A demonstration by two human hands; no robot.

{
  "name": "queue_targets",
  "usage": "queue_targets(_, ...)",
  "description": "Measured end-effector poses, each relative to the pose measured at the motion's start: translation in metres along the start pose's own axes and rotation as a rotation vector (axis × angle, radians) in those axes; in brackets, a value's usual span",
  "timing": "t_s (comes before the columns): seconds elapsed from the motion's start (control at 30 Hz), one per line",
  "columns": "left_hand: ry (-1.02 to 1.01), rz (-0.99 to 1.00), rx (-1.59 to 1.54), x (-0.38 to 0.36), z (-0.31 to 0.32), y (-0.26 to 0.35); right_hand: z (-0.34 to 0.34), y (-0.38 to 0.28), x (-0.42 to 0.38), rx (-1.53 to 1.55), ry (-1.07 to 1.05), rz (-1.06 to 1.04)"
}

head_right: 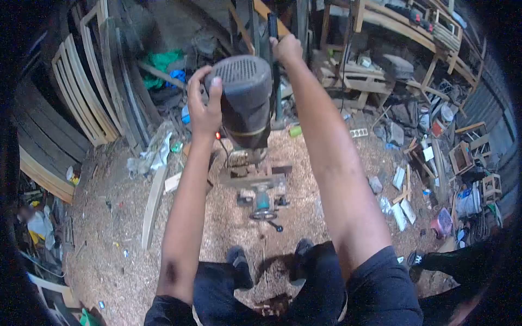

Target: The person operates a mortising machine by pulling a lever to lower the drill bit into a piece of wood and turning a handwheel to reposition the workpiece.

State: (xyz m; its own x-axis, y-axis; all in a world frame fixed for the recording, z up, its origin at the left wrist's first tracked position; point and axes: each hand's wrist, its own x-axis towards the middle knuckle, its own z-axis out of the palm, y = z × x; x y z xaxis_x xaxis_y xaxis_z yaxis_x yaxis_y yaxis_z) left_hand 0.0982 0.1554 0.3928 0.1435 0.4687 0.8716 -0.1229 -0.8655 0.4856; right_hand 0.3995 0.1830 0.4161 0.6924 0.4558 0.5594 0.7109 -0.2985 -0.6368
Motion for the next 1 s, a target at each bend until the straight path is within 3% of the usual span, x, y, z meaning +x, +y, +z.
queue_targets(0.1,0.036,-0.085,0.017,-0.024,-0.015,-0.001,-0.013,0.017,-0.039,0.020,0.010,-0.142)
queue_targets(0.17,0.087,-0.211,-0.011,-0.074,-0.038,-0.005,-0.009,0.044,-0.085,0.259,0.127,-0.071)
queue_targets(0.2,0.135,-0.333,-0.048,-0.106,-0.046,-0.002,-0.025,0.045,-0.132,0.313,0.191,-0.038)
queue_targets(0.27,-0.016,-0.814,-0.023,-0.177,-0.069,-0.005,-0.006,0.112,-0.204,0.253,0.184,-0.103)
queue_targets(0.33,-0.391,-0.866,0.121,-0.267,-0.085,-0.035,-0.005,0.144,-0.309,0.276,-0.021,0.230)
queue_targets(0.4,-0.916,-1.093,0.312,-0.303,-0.090,-0.029,0.011,0.185,-0.413,0.218,-0.205,0.477)
queue_targets(0.47,-0.955,-1.001,0.508,-0.334,-0.081,-0.033,0.025,0.194,-0.491,-0.065,-0.380,0.437)
queue_targets(0.53,-0.929,-0.904,0.559,-0.340,-0.072,-0.027,0.040,0.212,-0.548,-0.120,-0.518,0.305)
queue_targets(0.6,-0.858,-0.869,0.434,-0.367,-0.066,-0.029,0.022,0.192,-0.570,-0.143,-0.939,0.424)
queue_targets(0.67,-0.844,-0.758,0.212,-0.406,-0.066,-0.051,0.024,0.181,-0.602,-0.105,-0.846,0.524)
queue_targets(0.8,-0.643,-0.822,0.089,-0.440,-0.051,-0.044,0.029,0.162,-0.599,-0.218,-0.697,0.561)
queue_targets(0.93,-0.620,-0.965,0.228,-0.442,-0.034,-0.033,0.042,0.182,-0.596,-0.246,-0.767,0.614)
queue_targets(1.0,-0.614,-0.929,0.229,-0.444,-0.028,-0.038,0.040,0.198,-0.592,-0.236,-0.785,0.600)
